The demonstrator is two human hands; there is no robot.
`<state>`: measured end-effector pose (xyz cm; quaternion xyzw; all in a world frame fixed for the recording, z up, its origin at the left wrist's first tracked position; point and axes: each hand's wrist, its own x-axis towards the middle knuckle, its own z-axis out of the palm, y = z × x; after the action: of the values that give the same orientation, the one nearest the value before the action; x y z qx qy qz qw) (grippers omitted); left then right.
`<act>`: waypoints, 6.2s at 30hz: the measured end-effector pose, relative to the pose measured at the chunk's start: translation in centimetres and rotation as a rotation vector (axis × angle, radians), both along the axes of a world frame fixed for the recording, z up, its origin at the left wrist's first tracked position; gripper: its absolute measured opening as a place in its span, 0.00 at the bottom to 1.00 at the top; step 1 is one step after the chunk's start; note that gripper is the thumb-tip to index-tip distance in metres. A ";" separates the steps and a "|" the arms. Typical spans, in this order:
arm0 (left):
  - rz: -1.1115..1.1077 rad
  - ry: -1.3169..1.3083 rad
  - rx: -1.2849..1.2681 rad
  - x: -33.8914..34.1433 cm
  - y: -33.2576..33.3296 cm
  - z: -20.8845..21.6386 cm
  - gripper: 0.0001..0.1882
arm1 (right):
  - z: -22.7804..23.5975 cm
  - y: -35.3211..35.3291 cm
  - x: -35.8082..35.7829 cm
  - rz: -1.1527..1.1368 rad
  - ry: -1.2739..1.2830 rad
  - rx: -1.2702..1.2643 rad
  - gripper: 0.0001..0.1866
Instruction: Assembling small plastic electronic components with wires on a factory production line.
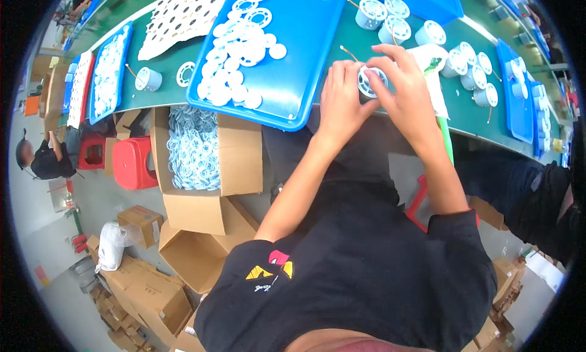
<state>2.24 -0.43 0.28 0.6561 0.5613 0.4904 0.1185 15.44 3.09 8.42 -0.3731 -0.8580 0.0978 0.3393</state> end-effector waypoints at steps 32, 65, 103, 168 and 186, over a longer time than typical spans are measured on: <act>0.055 -0.043 0.027 0.6 0.1 -0.3 0.39 | -3.7 16.5 -11.9 0.167 -0.441 0.174 0.27; 0.005 -0.030 0.009 0.0 0.4 -1.0 0.33 | -4.3 -0.9 1.4 -0.049 0.124 0.068 0.26; -0.097 -0.158 -0.053 0.0 0.1 0.0 0.35 | -4.0 -1.2 10.2 -0.522 -0.070 -0.051 0.31; -0.261 -0.395 -0.295 -2.0 -0.2 1.0 0.51 | 1.9 -0.3 5.4 -0.133 0.460 -0.887 0.28; -0.162 -0.010 -0.097 -1.6 -0.6 1.2 0.30 | -0.7 0.2 10.0 -0.202 -0.216 0.091 0.30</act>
<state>0.60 -0.99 1.44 0.6905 0.5289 0.4545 0.1923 25.43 3.30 7.74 -0.4500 -0.8511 -0.0165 0.2697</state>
